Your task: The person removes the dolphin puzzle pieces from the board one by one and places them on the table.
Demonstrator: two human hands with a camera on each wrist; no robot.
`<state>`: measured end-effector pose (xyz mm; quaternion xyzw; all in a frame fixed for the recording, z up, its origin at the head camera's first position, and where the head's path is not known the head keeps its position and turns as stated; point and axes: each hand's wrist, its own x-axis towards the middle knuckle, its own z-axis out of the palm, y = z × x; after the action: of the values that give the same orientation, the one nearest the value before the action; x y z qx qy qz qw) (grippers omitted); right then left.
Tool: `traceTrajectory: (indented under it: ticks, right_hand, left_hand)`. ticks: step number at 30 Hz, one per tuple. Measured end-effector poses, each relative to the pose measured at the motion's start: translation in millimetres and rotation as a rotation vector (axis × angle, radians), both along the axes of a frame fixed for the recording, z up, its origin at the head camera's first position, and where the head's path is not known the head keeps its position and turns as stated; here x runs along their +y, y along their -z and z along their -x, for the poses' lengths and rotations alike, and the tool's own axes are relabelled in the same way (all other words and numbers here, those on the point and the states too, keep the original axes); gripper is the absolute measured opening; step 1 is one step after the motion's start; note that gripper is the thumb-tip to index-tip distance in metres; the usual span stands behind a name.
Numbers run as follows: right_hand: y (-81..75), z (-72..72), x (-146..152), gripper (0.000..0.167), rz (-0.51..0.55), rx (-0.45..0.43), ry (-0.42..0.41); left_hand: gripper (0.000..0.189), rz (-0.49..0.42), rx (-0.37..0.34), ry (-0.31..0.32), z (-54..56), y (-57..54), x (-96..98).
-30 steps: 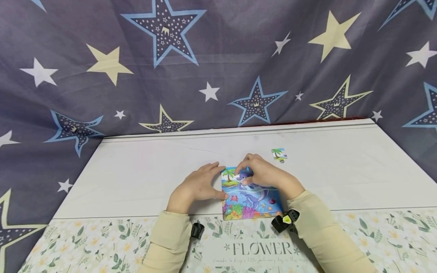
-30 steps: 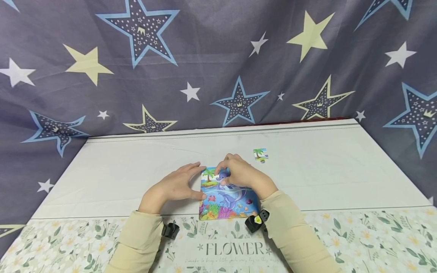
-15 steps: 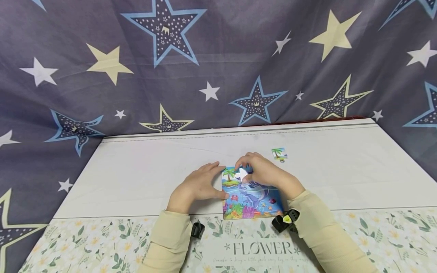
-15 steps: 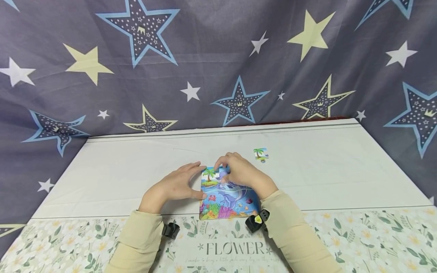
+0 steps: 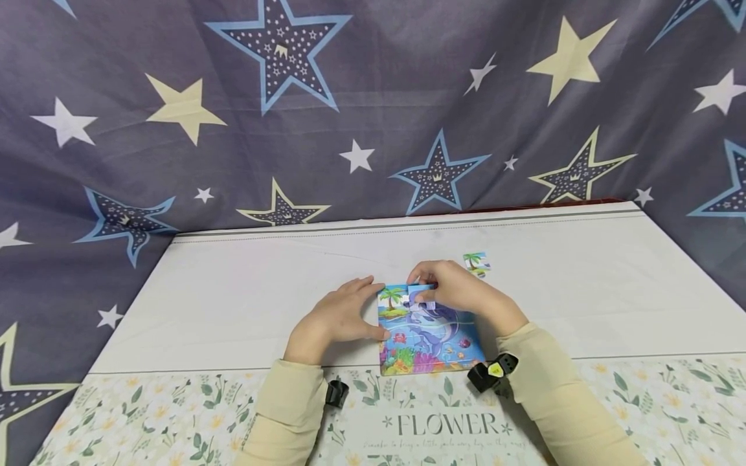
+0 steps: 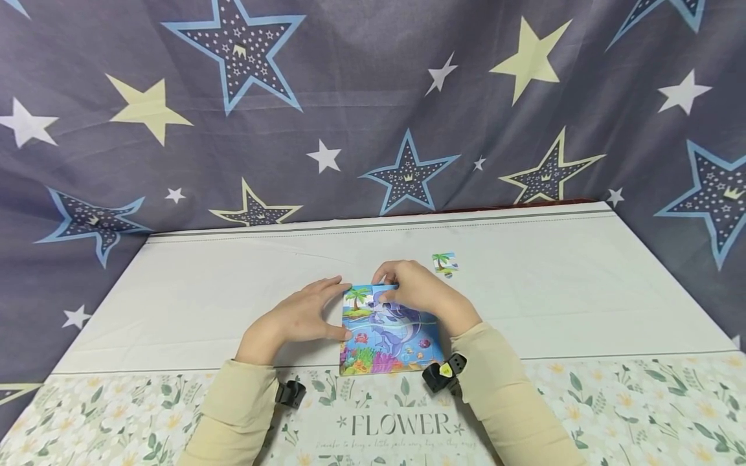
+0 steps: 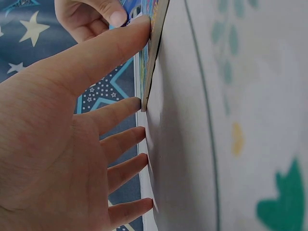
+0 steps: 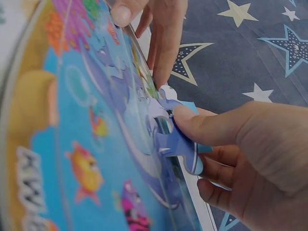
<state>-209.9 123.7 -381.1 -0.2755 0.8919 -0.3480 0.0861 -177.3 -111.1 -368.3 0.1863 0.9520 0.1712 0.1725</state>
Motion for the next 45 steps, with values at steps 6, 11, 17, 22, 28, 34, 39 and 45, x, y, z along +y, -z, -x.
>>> traceTrajectory:
  ticks: [6, 11, 17, 22, 28, 34, 39, 45]
  right_hand:
    - [-2.2, 1.6, 5, 0.013, 0.054, -0.031, 0.001]
    - [-4.8, 1.7, 7, 0.011, 0.085, -0.03, 0.013]
    - [-7.8, 2.8, 11, 0.01, 0.082, -0.031, 0.042]
    - [-10.7, 4.9, 17, 0.008, 0.098, -0.045, 0.069]
    - [-13.4, 8.1, 28, 0.008, 0.111, -0.028, 0.107]
    - [-14.9, 11.0, 41, 0.01, 0.128, -0.004, 0.155]
    - [-15.8, 13.5, 51, 0.008, 0.128, 0.037, 0.202]
    - [-18.0, 14.7, 61, 0.008, 0.119, 0.072, 0.269]
  left_hand:
    - [0.091, 0.008, -0.001, -0.001, -0.8, -0.1, 0.4]
    - [0.091, 0.012, -0.001, -0.007, -1.0, -0.4, 0.6]
    - [0.092, 0.009, 0.001, -0.012, -1.1, -0.3, 0.7]
    - [0.092, 0.007, 0.001, -0.013, -0.7, 0.1, 0.5]
    - [0.091, 0.006, 0.0, -0.009, -1.2, 0.1, 0.4]
    - [0.091, 0.01, -0.004, -0.004, -1.1, 0.0, 0.2]
    - [0.091, 0.009, 0.002, 0.001, -0.2, 0.9, 0.3]
    - [0.091, 0.011, 0.001, 0.001, 0.4, 2.1, 0.1]
